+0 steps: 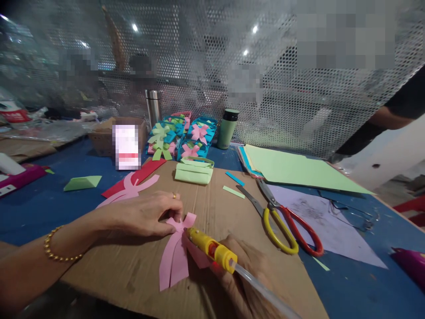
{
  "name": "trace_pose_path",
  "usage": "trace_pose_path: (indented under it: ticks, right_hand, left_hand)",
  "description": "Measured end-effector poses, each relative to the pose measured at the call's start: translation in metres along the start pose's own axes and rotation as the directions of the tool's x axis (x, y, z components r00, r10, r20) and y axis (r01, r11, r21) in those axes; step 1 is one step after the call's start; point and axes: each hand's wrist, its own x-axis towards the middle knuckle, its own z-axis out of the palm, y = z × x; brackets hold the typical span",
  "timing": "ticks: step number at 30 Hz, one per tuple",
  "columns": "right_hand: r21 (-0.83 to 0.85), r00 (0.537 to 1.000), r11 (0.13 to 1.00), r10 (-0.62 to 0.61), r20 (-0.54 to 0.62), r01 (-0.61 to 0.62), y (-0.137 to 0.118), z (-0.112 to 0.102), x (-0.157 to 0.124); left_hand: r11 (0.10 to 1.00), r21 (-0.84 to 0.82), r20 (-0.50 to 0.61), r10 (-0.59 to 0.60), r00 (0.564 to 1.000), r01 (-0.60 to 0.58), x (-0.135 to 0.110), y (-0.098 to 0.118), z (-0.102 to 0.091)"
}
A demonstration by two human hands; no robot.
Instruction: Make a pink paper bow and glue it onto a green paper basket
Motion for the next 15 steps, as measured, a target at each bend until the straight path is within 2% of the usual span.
trace_pose_path:
  ticks: [2,6,11,15]
  right_hand:
    - [0.006,1.000,1.000,0.006,0.015,-0.006,0.000,-0.002,-0.001]
    - [0.046,0.999,0.998,0.039,-0.029,-0.037,-0.002,-0.006,0.000]
    - [0.021,0.999,1.000,0.015,-0.034,-0.014,-0.006,-0.008,0.005]
    - [-0.019,0.996,0.997,0.077,-0.034,-0.078,-0.013,-0.009,0.007]
  left_hand:
    - [1.000,0.002,0.000,0.003,1.000,-0.003,0.000,-0.001,0.000]
    - [1.000,-0.007,0.007,0.019,1.000,-0.019,0.000,-0.004,0.001]
    - [1.000,-0.006,0.013,0.028,1.000,-0.028,-0.001,-0.008,0.002]
    - [0.999,-0.014,0.018,0.038,0.999,-0.037,-0.001,-0.007,0.000]
